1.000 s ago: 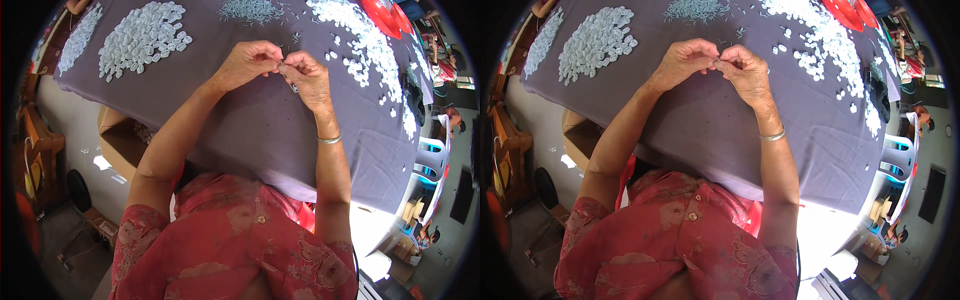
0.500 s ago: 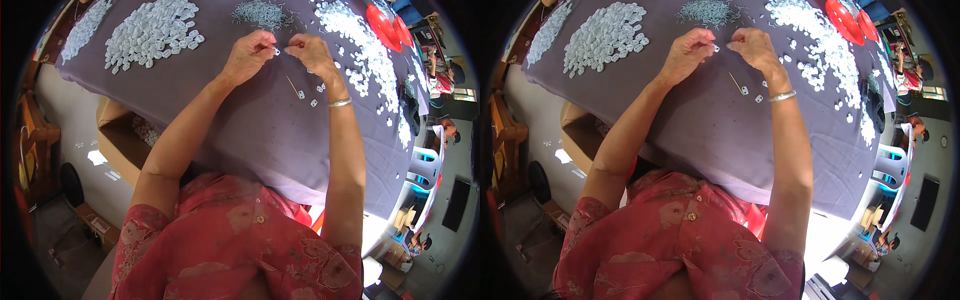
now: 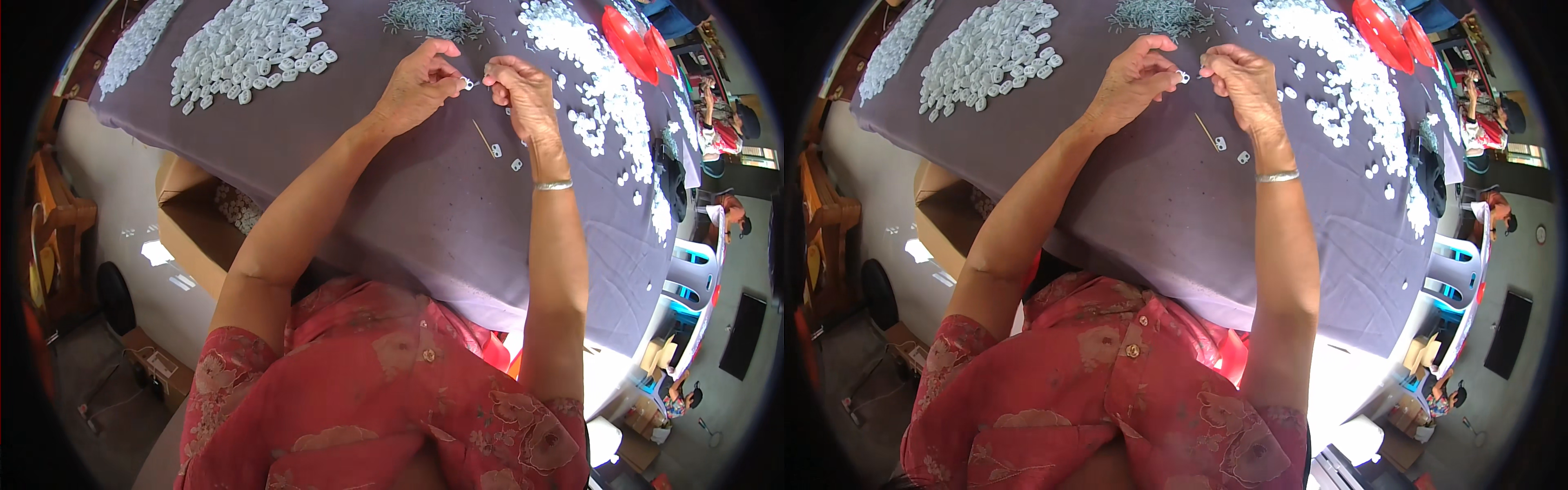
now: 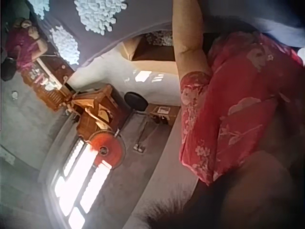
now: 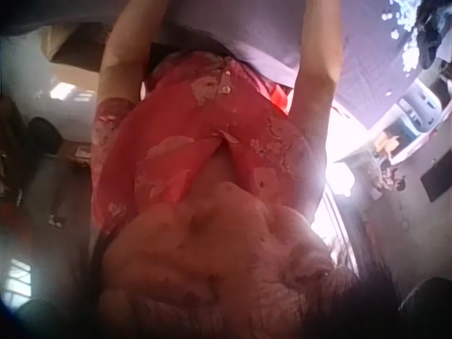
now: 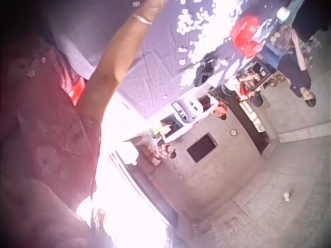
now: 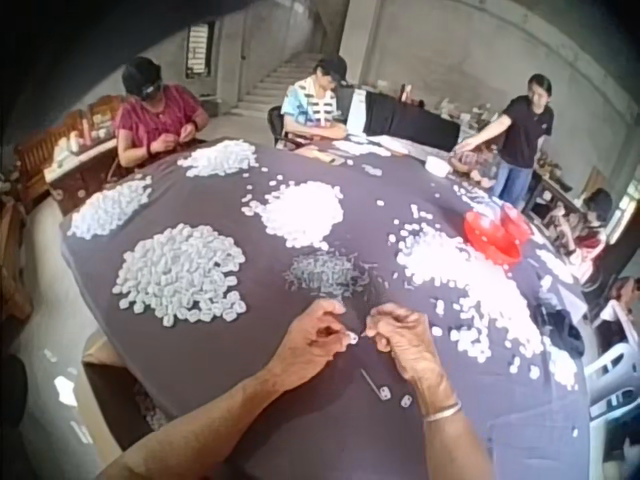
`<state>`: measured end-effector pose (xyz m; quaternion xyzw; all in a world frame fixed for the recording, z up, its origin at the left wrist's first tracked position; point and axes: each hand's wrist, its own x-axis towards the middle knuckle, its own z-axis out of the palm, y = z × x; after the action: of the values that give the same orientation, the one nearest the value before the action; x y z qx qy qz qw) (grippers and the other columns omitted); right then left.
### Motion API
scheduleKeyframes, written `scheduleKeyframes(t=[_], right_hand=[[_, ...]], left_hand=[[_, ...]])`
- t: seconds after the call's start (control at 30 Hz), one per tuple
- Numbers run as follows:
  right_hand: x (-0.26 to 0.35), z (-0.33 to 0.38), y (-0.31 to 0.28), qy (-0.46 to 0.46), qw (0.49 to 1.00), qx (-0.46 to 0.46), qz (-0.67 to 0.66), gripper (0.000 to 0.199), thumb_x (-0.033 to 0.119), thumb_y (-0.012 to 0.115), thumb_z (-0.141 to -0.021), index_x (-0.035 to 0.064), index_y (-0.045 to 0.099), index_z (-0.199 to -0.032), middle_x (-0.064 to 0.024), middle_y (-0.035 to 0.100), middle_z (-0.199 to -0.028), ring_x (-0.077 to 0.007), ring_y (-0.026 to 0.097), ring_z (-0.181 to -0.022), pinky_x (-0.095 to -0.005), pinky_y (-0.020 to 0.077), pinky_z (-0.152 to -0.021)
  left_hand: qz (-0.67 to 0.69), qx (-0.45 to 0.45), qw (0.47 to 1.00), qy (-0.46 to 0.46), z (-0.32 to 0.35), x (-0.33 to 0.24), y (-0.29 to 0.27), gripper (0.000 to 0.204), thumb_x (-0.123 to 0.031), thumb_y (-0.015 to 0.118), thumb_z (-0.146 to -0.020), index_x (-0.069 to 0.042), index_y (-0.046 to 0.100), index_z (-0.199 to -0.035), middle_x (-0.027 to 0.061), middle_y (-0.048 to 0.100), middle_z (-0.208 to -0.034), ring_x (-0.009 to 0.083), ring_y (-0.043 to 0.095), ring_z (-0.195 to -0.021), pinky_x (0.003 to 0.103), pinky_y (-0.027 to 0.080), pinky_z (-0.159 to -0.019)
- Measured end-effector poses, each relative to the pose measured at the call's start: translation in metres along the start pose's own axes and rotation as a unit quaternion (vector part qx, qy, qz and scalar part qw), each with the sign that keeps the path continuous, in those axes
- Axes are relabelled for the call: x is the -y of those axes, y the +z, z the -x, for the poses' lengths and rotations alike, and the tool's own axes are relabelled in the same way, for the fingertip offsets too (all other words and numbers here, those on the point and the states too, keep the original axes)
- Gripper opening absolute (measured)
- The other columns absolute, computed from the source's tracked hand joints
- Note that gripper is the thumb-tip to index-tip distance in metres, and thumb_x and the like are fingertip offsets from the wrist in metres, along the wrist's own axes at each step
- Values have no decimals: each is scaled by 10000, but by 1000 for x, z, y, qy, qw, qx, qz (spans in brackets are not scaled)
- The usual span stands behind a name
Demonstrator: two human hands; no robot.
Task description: The person assembles small plastic components by hand, repeatedly fitting the pieces together and setting them on the table.
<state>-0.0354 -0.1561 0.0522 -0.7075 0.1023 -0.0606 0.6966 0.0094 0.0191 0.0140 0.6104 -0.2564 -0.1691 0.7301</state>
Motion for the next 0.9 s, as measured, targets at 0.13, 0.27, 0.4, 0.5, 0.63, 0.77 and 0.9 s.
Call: scheduleKeyframes(t=[0.13,0.27,0.4,0.5,0.63,0.77,0.9], right_hand=[[-12,16,6,-37,997,-12,-69,101,30,607,-823,-41,629,-892,-45,613,-739,-43,460,-549,-188,350,-475],[-20,24,10,-98,994,-41,12,80,52,612,-843,-12,641,-881,-25,611,-734,-47,468,-555,-191,377,-490],[-23,27,15,-123,990,-53,53,74,73,624,-851,5,644,-869,-1,589,-709,-47,486,-567,-193,400,-504],[-23,28,16,-121,990,-52,48,70,79,625,-854,11,642,-862,8,571,-692,-46,492,-573,-194,410,-511],[-25,27,18,-124,989,-54,63,71,81,626,-854,12,640,-858,11,564,-684,-47,492,-570,-196,413,-511],[-25,27,18,-123,989,-49,60,70,76,624,-857,8,639,-858,10,561,-681,-48,495,-567,-198,419,-510],[-24,27,17,-120,989,-40,80,70,68,620,-859,1,639,-865,9,560,-676,-48,498,-561,-198,433,-512]], left_hand=[[-12,15,1000,2,2,0,2,389,-70,634,-835,-75,444,-1174,21,615,-828,74,561,-744,232,449,-621],[-16,22,1000,12,2,2,5,394,-76,637,-834,-67,442,-1176,21,620,-828,73,559,-740,232,451,-616],[-57,13,998,11,3,-2,7,411,-74,640,-818,-35,437,-1173,44,637,-830,90,566,-737,241,456,-637],[-55,8,998,8,4,-5,7,419,-71,642,-807,-8,434,-1165,70,648,-829,106,573,-736,249,459,-665],[-44,1,999,15,3,-2,7,418,-66,643,-805,-9,434,-1163,71,648,-829,109,574,-730,252,460,-663],[-43,3,999,7,4,-2,7,416,-62,641,-806,-11,434,-1163,70,647,-824,109,576,-733,253,463,-665],[-45,3,999,14,4,-2,7,415,-53,638,-804,-15,435,-1164,67,647,-816,109,577,-730,254,464,-664]])
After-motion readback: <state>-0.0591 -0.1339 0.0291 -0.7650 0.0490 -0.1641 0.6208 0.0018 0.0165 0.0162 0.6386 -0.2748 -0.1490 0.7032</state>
